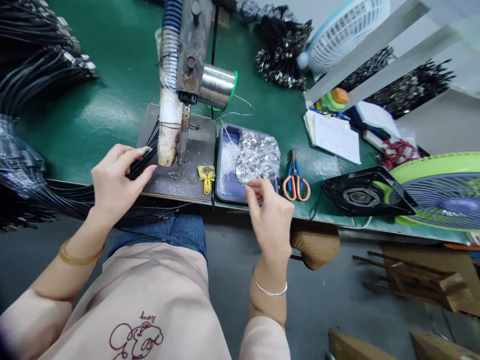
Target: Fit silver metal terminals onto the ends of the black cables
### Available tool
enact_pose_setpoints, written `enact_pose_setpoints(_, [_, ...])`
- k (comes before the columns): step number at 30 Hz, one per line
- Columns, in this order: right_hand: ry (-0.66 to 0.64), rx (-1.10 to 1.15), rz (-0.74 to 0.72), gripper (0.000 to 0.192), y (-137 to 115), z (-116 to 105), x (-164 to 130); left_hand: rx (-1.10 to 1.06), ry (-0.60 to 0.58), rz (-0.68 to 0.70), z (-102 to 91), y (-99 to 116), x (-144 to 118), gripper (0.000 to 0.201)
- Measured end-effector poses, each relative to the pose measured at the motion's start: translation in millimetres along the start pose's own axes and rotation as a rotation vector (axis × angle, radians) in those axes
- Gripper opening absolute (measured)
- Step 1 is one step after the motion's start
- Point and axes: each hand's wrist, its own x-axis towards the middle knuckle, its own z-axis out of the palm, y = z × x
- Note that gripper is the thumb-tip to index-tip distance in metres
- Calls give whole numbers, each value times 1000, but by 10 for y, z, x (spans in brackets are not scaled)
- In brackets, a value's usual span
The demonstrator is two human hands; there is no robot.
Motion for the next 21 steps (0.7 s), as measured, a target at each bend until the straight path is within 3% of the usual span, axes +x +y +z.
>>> enact_pose_setpoints(3, [-46,-96,61,38,249,-7,196,84,-57,32,107,-103,98,20])
enact_pose_setpoints(5, [-81,-71,90,42,352,39,294,35,-30,10,162,-164,148,18])
enact_pose_setpoints(12, [-242,75,82,33,406,112,408,-486,217,-294,166,-239,204,33])
enact_pose_setpoints(14, [-259,78,81,28,400,104,407,-532,209,-318,146,-202,177,30])
enact_pose_setpoints(19, [-265,28,89,21,376,93,384,-344,72,-172,144,-150,133,7])
enact_pose_setpoints(21, [-273,6,109,22,366,83,360,-373,94,-209,160,-181,144,5])
